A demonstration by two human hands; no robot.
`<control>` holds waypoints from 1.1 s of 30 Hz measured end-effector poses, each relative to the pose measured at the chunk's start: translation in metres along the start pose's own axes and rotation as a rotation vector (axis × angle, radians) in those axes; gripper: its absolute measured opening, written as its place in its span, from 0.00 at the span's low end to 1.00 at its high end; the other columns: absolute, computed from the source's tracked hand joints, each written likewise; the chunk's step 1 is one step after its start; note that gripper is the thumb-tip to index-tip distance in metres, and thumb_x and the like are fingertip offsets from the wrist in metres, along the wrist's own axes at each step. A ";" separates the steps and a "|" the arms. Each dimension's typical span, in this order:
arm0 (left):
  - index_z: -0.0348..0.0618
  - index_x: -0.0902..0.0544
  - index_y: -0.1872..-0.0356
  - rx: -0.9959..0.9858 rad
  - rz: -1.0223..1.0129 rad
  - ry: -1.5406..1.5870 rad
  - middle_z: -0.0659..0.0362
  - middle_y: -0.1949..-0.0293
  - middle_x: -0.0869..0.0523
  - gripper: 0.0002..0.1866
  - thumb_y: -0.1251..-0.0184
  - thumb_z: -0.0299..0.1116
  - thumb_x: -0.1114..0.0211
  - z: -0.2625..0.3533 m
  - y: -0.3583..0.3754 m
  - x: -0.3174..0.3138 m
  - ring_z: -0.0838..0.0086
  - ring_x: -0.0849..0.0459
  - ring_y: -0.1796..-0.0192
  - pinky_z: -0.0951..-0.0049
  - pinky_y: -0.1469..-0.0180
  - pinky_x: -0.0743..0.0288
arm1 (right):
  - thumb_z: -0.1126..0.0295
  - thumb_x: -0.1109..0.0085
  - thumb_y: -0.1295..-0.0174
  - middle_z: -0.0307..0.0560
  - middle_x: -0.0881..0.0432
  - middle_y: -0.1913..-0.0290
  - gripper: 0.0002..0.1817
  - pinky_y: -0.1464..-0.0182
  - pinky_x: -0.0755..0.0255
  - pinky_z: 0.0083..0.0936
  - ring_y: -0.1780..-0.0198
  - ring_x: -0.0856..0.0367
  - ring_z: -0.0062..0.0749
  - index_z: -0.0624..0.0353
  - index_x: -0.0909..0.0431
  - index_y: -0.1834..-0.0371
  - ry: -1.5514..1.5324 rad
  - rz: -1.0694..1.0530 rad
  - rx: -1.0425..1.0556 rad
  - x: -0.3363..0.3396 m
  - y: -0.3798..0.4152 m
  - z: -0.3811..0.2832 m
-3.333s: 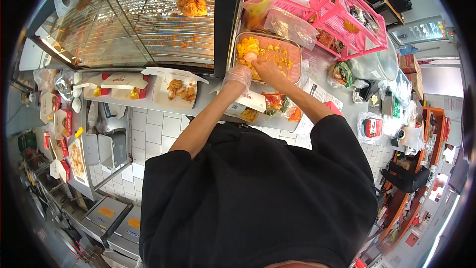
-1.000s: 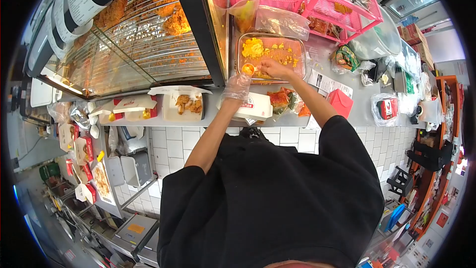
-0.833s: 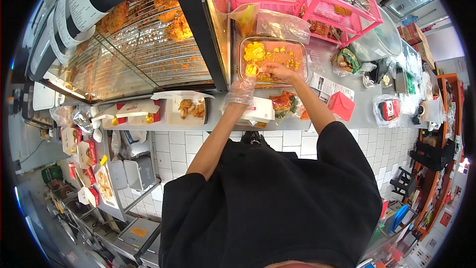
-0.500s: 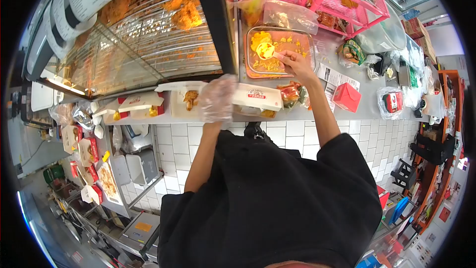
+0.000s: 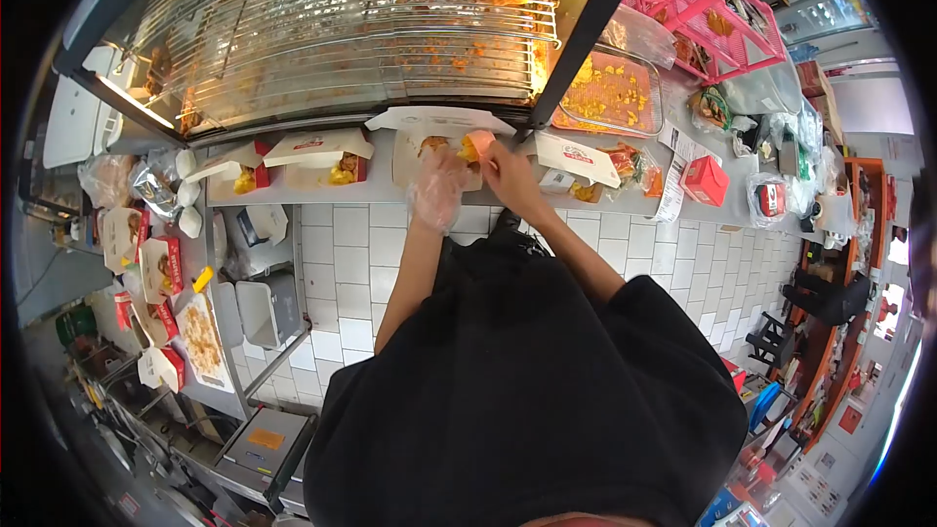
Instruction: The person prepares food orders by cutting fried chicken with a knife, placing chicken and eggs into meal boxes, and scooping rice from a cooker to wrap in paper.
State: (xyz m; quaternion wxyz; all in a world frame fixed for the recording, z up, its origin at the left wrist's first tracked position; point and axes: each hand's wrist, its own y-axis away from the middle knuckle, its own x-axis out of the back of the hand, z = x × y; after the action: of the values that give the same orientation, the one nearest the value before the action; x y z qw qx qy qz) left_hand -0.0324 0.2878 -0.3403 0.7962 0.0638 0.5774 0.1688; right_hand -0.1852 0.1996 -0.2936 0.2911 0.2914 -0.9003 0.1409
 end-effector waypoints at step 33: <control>0.39 0.21 0.42 -0.404 0.789 -1.041 0.56 0.47 0.13 0.25 0.25 0.50 0.39 -0.056 0.006 -0.076 0.69 0.16 0.45 0.70 0.42 0.27 | 0.53 0.25 0.46 0.57 0.16 0.52 0.35 0.50 0.23 0.35 0.49 0.16 0.45 0.63 0.25 0.41 0.259 0.568 -0.793 0.237 0.097 0.214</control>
State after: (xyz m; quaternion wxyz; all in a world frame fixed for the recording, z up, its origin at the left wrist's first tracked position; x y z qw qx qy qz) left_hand -0.1074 0.2624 -0.2889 0.8455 0.1924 0.0102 0.4981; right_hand -0.4950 0.0809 -0.3277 0.4388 -0.1178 -0.8848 -0.1034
